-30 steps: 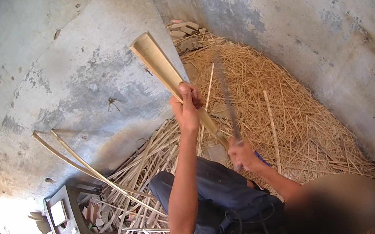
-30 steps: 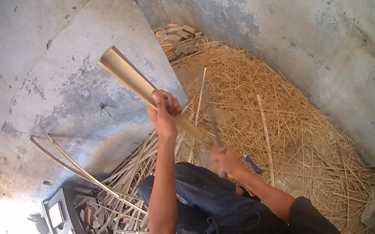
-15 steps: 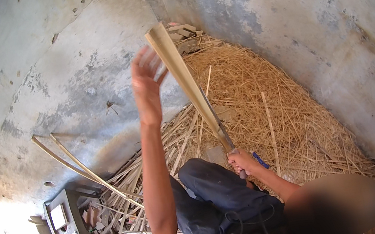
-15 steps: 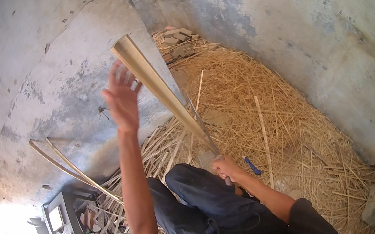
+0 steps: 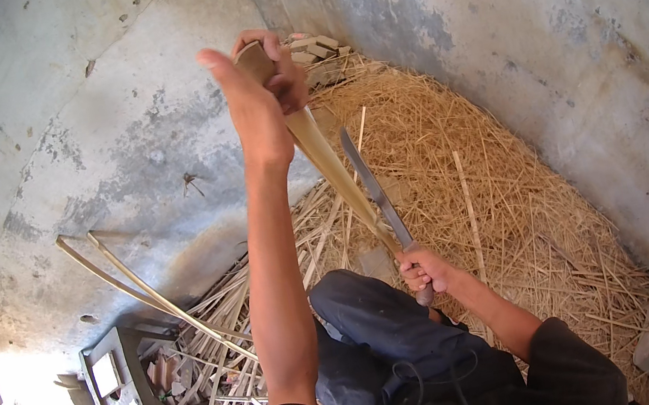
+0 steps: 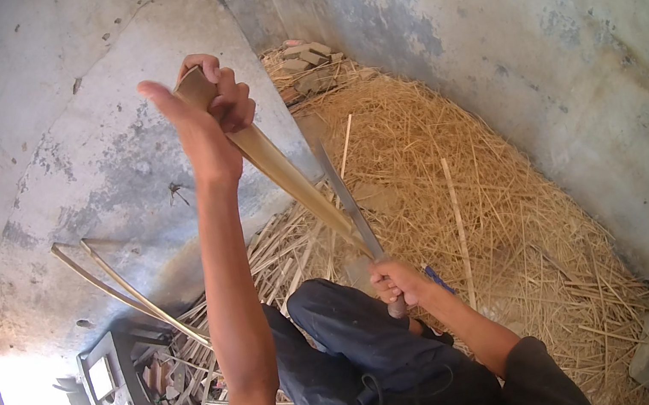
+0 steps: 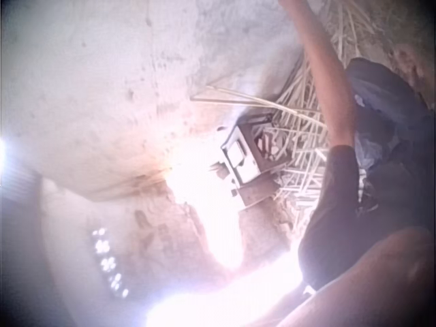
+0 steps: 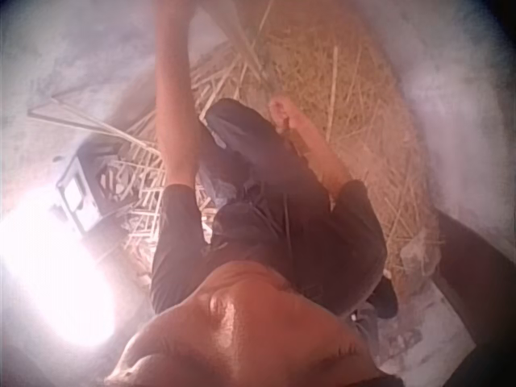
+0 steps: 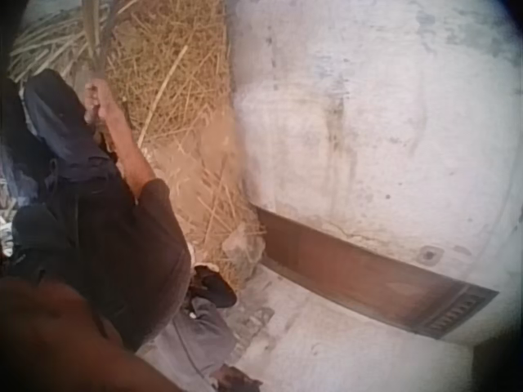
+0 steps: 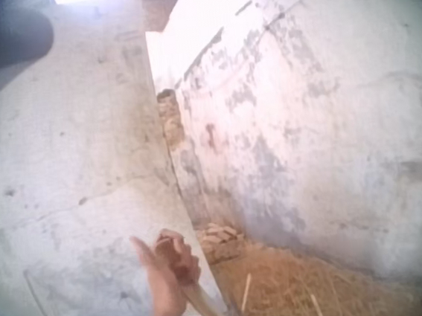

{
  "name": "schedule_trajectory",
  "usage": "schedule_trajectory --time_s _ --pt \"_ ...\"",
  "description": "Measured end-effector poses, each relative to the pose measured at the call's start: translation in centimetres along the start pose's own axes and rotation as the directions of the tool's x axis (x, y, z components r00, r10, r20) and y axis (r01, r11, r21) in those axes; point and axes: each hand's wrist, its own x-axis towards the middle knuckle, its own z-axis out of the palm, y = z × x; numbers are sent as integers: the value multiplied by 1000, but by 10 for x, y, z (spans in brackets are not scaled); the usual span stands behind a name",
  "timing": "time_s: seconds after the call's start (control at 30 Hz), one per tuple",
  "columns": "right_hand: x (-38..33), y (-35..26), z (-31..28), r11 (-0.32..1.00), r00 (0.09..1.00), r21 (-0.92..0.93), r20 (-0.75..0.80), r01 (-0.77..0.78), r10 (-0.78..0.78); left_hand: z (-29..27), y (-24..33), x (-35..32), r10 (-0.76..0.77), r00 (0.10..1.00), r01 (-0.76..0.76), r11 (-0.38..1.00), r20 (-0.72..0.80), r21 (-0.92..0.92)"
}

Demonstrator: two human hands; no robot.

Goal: The person sits on a straw-covered floor and uses a large knife to split long bamboo poles into thin strips. They hold the bamboo with one hand and use the knife to drive a split down the length of the pole, separating it into smaller pieces.

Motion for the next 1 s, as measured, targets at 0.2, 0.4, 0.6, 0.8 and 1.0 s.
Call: schedule_trajectory --time_s 0.2,0.4,0.6,0.8,1.0 --pt "-58 -55 93 857 896 -263 95 443 -434 -8 6 1 -78 997 75 994 -27 -81" --pt "32 31 -10 975 974 -215 -199 63 -107 0 7 -3 -96 995 91 988 -39 -123" --pt "37 28 -6 941 972 -340 -220 5 -85 -21 10 1 -91 993 82 990 -79 -112" --pt "35 8 -24 999 991 -33 124 -38 42 -10 10 -2 -90 996 86 989 -28 -122" --pt "-14 -35 81 866 954 -418 12 276 -298 -3 10 -7 -66 998 66 994 -1 -89"
